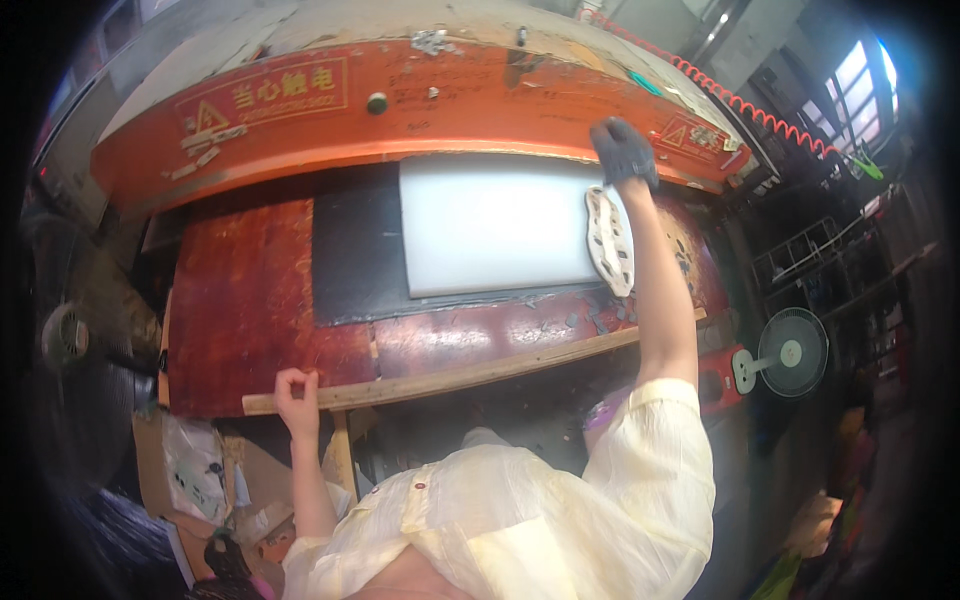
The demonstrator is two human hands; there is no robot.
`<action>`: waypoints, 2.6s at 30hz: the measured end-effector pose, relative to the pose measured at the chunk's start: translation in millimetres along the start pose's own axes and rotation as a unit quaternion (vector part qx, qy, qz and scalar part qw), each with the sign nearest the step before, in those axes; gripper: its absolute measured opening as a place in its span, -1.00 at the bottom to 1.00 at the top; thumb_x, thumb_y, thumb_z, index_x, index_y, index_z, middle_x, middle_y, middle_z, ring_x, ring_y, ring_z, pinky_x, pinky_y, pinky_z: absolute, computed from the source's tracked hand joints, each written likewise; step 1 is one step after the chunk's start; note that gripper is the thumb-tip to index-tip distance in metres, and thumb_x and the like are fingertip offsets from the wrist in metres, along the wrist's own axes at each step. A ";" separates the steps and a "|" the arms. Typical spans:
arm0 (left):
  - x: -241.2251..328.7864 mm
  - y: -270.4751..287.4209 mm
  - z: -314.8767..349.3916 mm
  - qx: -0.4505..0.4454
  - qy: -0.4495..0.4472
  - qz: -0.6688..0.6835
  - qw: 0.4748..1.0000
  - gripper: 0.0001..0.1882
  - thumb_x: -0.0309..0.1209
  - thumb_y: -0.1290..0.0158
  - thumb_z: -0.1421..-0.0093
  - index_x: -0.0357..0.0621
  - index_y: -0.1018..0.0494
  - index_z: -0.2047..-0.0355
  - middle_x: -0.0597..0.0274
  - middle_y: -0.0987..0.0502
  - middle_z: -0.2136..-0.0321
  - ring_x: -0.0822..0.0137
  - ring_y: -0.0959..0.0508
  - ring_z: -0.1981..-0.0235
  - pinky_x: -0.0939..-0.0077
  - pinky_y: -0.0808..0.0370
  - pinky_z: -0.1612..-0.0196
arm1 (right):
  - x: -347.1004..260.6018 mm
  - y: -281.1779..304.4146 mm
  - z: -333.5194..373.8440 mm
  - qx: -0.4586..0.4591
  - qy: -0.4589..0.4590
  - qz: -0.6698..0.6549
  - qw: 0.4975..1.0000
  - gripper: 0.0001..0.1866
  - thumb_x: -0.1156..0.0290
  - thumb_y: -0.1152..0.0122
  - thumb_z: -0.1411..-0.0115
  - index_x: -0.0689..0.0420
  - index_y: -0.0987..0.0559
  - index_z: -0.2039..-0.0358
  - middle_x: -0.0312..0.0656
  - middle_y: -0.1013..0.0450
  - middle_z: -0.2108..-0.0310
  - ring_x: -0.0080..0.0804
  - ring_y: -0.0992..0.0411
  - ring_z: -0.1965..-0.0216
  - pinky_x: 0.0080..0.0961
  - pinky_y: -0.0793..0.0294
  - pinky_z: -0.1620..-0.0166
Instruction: The person handles several gray molded plastic parts, places them into a clear plastic bag, and writes on the bag with a marker. They then use a green tool to scrape residue from a white mold and place the mold on the table.
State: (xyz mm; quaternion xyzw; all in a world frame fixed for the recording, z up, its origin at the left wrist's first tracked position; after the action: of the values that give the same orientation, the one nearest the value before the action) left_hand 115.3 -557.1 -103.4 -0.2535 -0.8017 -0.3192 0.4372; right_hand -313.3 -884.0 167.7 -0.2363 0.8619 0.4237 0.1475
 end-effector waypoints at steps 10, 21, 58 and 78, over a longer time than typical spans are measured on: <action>16.9 -53.1 32.6 0.059 0.011 -0.176 0.983 -0.79 -0.56 -0.19 0.02 -0.20 -0.33 0.57 0.15 -0.43 0.55 0.17 -0.42 0.49 0.38 -0.36 0.36 | 104.4 11.3 -158.0 -0.095 0.065 0.402 0.909 -0.35 0.28 -0.23 0.07 -0.05 -0.31 -0.10 -0.03 -0.30 -0.07 0.02 -0.29 -0.07 -0.15 -0.33 -0.07; 95.4 -207.3 13.4 -0.107 -0.023 -0.072 0.991 -0.93 -0.60 -0.17 0.03 -0.24 -0.49 0.52 0.14 -0.51 0.56 0.21 -0.50 0.52 0.45 -0.41 0.40 | 233.5 8.4 -260.3 0.184 0.207 0.302 0.912 -0.65 0.10 -0.02 -0.16 0.03 -0.55 0.16 -0.06 -0.53 0.31 -0.27 -0.51 0.49 -0.38 -0.50 0.44; 306.2 -589.2 71.6 -0.228 0.030 -0.452 0.862 0.06 0.11 -0.28 0.29 0.04 -0.12 -0.23 -0.26 0.03 -0.23 -0.31 0.04 -0.23 -0.21 -0.12 -0.08 | 474.3 126.0 123.9 -0.394 -0.022 0.028 0.918 -0.64 0.30 -0.08 -0.18 0.07 -0.47 0.00 -0.03 -0.50 0.19 -0.25 -0.50 0.20 -0.42 -0.45 0.19; 389.0 -663.0 124.2 -0.352 0.538 0.639 0.423 -0.20 0.07 0.01 -0.01 -0.11 -0.15 -0.19 -0.10 -0.32 -0.05 -0.06 -0.46 0.08 0.13 -0.51 0.18 | 533.8 188.1 100.0 0.031 -0.416 -0.476 0.774 -0.60 0.39 -0.09 -0.15 0.35 -0.43 0.04 0.00 -0.44 0.10 -0.26 -0.43 0.06 -0.40 -0.48 0.02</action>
State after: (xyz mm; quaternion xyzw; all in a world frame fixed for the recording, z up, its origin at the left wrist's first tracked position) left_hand -596.5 -859.1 -11.5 -0.6012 0.1705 -0.2744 0.7309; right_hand -858.9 -855.1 -10.4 -0.4125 0.5071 0.3290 0.6815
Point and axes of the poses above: each hand's wrist, its own z-axis away from the middle knuckle, its own y-axis out of the back of the hand, x = y × z, the point moved 1 cm from there along -z, towards the middle knuckle
